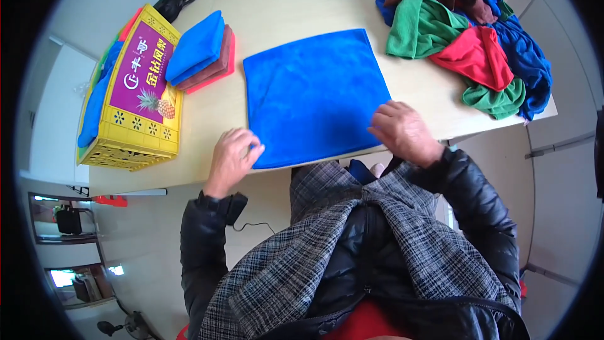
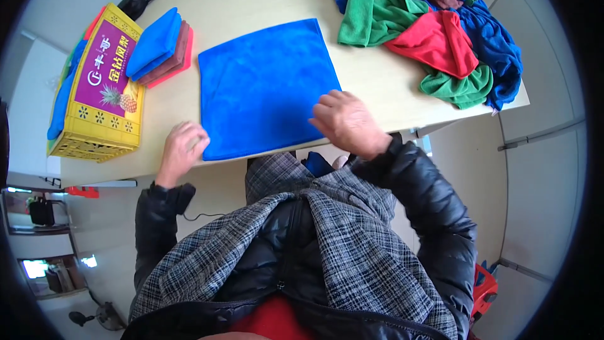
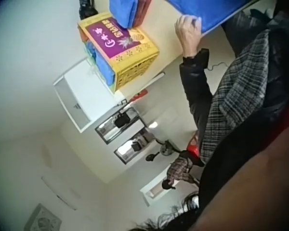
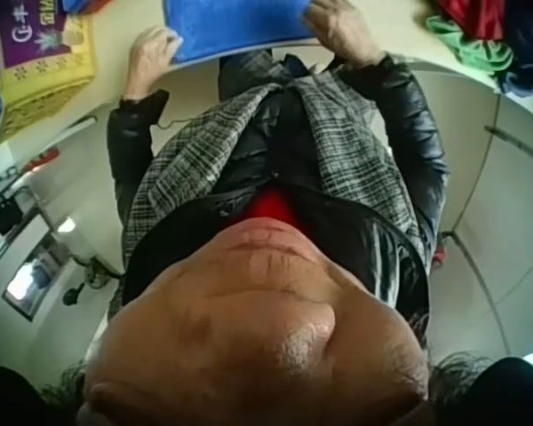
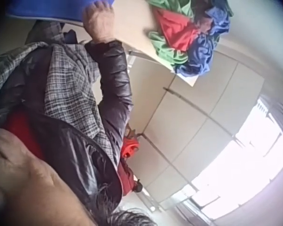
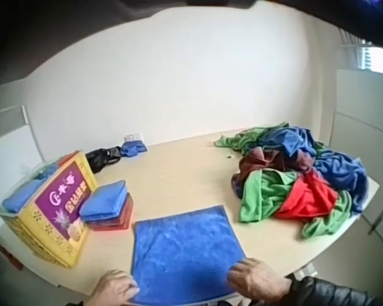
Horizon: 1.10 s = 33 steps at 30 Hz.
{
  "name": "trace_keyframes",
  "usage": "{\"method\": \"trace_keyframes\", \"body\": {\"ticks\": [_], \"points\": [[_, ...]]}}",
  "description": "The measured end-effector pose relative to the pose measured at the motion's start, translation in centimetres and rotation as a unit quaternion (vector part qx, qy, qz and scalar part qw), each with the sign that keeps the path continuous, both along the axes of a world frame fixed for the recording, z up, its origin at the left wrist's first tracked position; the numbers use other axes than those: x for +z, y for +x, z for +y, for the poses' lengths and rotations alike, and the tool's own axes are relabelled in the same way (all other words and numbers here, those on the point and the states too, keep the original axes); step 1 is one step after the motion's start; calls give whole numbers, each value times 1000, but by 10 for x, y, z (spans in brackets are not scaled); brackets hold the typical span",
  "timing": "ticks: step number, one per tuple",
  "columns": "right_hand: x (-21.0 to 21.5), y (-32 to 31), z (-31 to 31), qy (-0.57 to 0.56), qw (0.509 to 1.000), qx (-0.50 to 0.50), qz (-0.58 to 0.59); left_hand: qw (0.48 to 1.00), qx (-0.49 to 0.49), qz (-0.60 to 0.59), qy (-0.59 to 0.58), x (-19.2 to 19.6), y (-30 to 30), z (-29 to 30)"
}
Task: The person folds a blue cloth by hand, smoothing it on the table, and places it onto a stack of cloths. They then pick up a red cloth, fold it into a smaller square, and place it on the same stack.
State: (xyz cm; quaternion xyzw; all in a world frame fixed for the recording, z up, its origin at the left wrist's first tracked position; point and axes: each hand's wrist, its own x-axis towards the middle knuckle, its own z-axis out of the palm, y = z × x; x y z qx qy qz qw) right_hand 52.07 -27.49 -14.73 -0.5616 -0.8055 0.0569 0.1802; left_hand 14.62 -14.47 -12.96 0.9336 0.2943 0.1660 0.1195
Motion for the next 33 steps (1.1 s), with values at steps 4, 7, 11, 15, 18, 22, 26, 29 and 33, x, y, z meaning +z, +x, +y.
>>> {"method": "trace_keyframes", "body": {"ticks": [4,7,11,15,18,22,26,29,33], "points": [[-32,-42,38,96,994,44,37,998,-42,-48,8,-6,69,47],[-47,-65,51,110,992,56,5,993,-75,14,88,-35,113,101],[-50,-77,45,70,994,81,-18,995,9,62,76,-62,133,160],[-45,-81,44,52,994,88,-21,983,99,145,49,-76,133,188],[-45,-82,43,38,993,112,-22,984,97,138,60,-80,135,187],[-40,-80,40,19,995,94,-33,988,98,114,33,-72,144,180],[-35,-81,29,-1,995,99,-30,990,94,99,20,-72,139,182],[-26,-73,38,-16,991,133,-25,989,111,92,18,-84,133,179],[-12,-30,78,-262,926,207,175,992,108,68,17,-84,124,162]]}}
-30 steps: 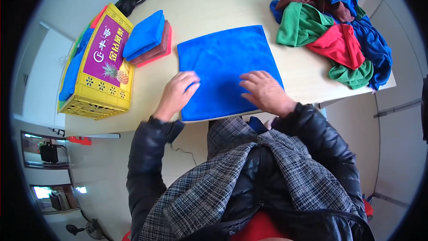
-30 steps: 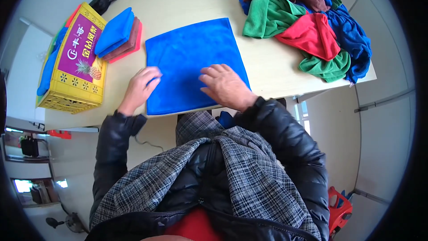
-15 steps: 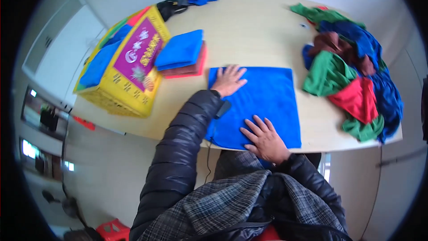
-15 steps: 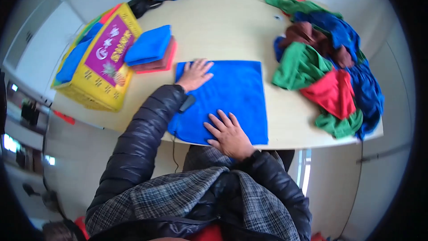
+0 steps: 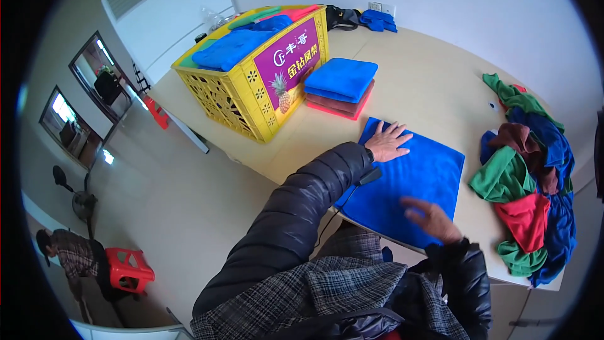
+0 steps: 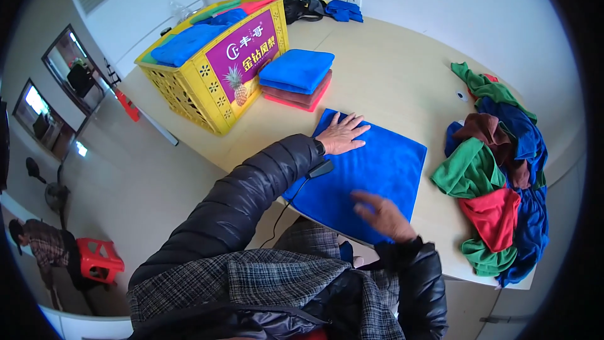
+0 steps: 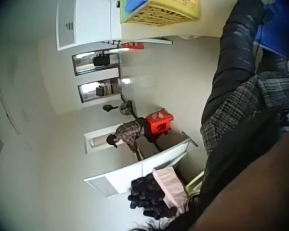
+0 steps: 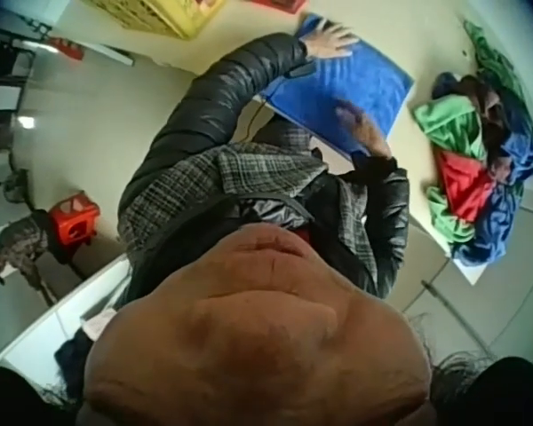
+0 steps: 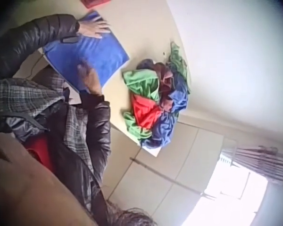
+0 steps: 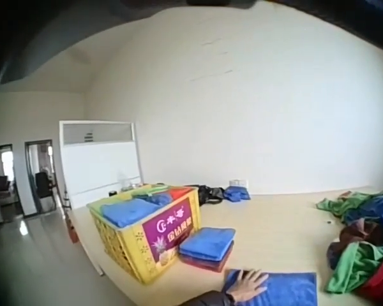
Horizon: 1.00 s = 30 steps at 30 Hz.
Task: The person folds a blue cloth by hand, smoothing it on the table, and places it onto a stack of cloths. They then pick up a red cloth, fold it into a smaller square, and place it on the same stack.
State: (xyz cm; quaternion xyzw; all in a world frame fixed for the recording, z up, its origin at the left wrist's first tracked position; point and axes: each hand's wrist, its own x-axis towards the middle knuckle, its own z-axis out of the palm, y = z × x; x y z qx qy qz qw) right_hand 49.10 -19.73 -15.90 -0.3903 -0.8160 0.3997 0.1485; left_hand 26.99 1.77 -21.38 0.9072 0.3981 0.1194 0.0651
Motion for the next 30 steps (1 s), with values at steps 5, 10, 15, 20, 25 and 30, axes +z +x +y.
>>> {"method": "trace_keyframes", "body": {"ticks": [5,10,15,20,25,30], "points": [[-29,17,107,303,911,-252,-122,999,15,16,-27,9,6,-7],[-68,-30,145,294,862,-312,-271,998,46,31,4,-3,-3,-12],[-80,2,151,316,831,-342,-304,998,51,22,-5,-2,3,-12],[-78,61,141,268,813,-412,-313,998,60,23,2,-1,-1,-7],[-81,86,133,248,805,-446,-304,995,87,24,33,3,-3,-7],[-83,85,127,254,814,-421,-309,990,132,5,48,-11,-16,-15]]}}
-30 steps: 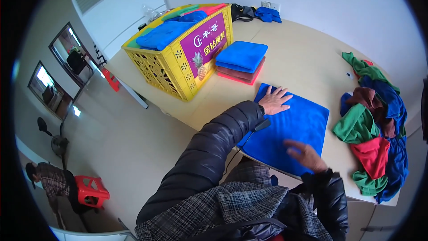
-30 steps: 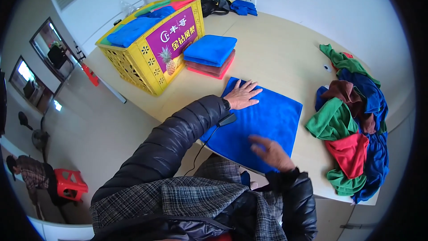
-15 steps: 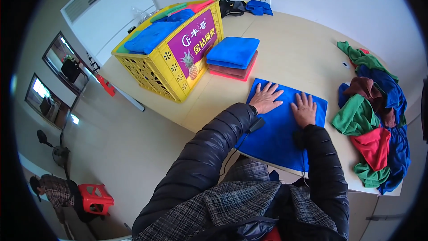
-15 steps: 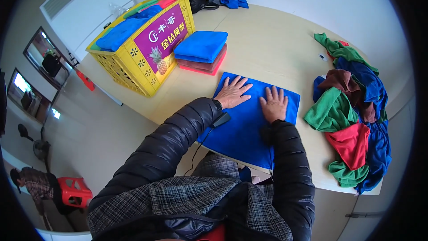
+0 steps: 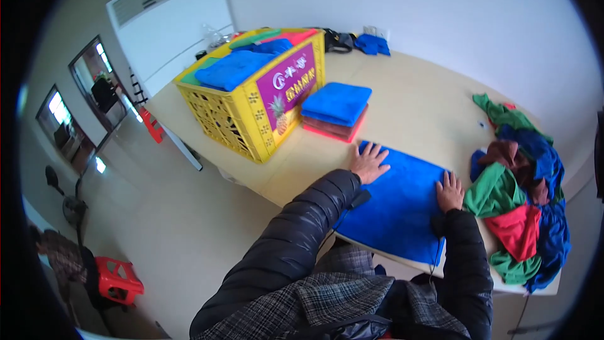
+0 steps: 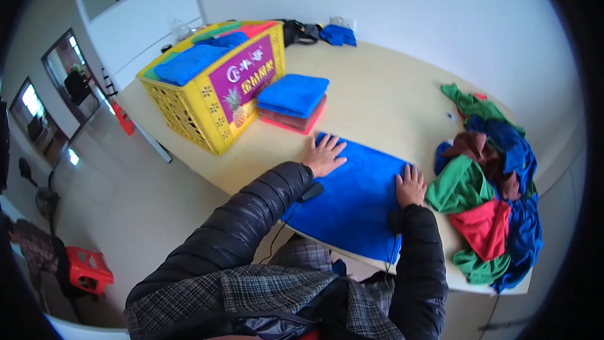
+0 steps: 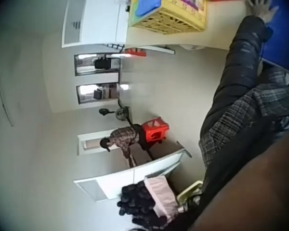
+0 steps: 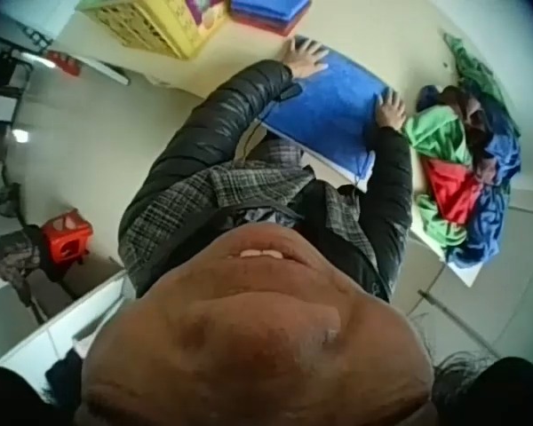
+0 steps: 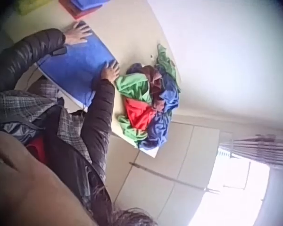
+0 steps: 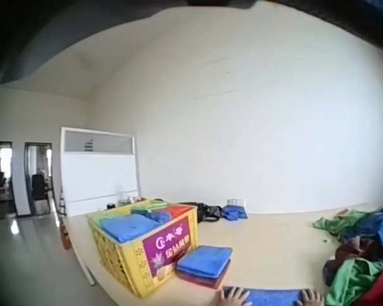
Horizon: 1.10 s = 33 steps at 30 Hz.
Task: The person folds a blue cloth by hand, smoothing it on the table, and places it onto a stack of cloths. They then pick up a red cloth, fold it into a smaller square, and place it on the same stack.
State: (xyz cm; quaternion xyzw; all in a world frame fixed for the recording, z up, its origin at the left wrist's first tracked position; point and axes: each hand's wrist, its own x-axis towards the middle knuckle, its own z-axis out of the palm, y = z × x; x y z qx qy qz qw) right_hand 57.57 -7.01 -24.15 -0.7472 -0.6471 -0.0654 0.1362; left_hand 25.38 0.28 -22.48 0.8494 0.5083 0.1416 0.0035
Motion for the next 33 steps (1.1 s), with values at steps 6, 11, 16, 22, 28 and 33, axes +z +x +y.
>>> {"method": "trace_keyframes", "body": {"ticks": [6,11,16,22,28,33], "points": [[27,-63,-20,-40,993,77,-82,999,-21,26,14,5,30,-32],[8,-115,-24,-51,993,101,31,997,-58,-41,-1,-3,42,-52],[6,-76,-34,-36,996,78,-3,998,-39,-28,-32,4,21,-50],[7,-30,-47,-44,998,32,5,998,16,-33,-44,-4,-13,-38],[-7,4,-57,-29,999,26,0,997,15,-59,-53,-5,-29,-41],[11,-32,-91,-13,994,110,24,999,3,32,44,5,-42,-95]]}}
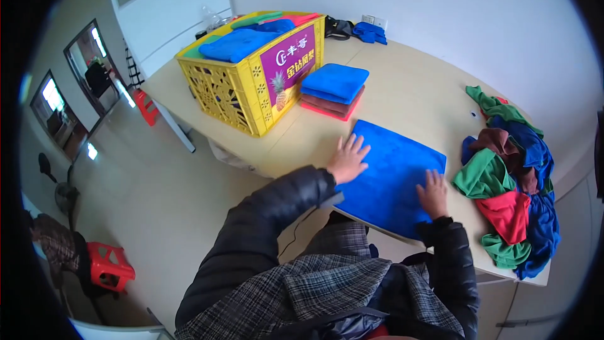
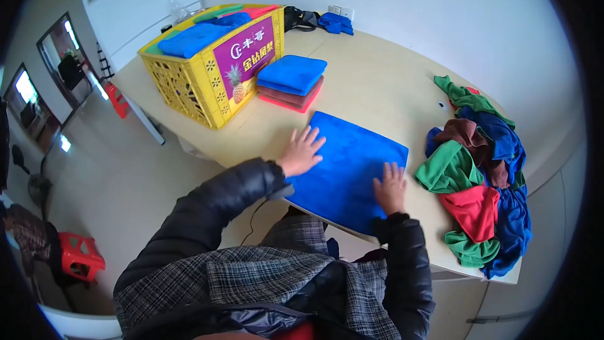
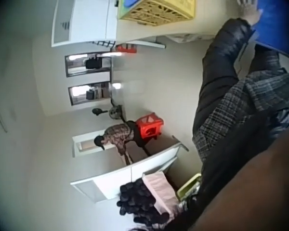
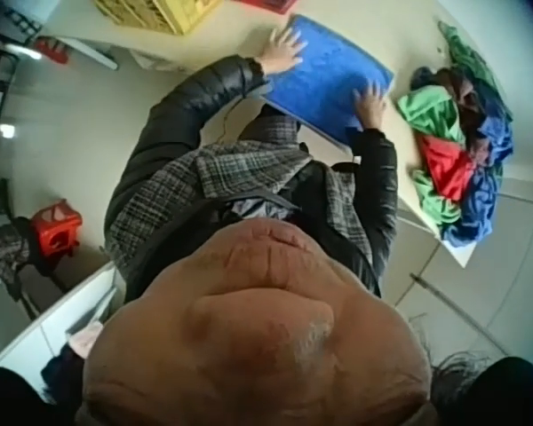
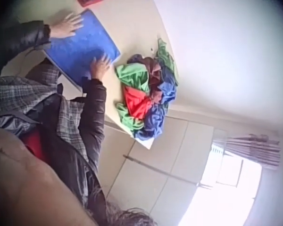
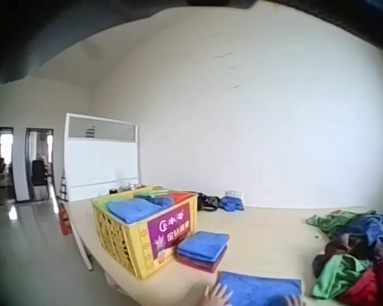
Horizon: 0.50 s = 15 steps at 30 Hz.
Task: The person folds a blue cloth by hand, smoothing it on the table, and places it onto a stack of cloths. They then pick up a red cloth, fold it into a smaller square, and place it on the same stack.
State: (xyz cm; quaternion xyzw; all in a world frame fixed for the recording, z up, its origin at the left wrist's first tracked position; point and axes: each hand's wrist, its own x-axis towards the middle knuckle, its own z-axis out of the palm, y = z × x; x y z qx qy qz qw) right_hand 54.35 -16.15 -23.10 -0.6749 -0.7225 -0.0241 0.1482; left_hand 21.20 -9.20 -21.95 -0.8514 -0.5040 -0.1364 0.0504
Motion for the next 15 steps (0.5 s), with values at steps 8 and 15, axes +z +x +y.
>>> {"method": "trace_keyframes", "body": {"ticks": [8,15], "points": [[2,-114,-78,33,997,75,11,993,-99,-69,13,-17,30,-98],[23,-59,-99,61,998,4,-14,999,-43,-28,13,1,-8,-82]]}}
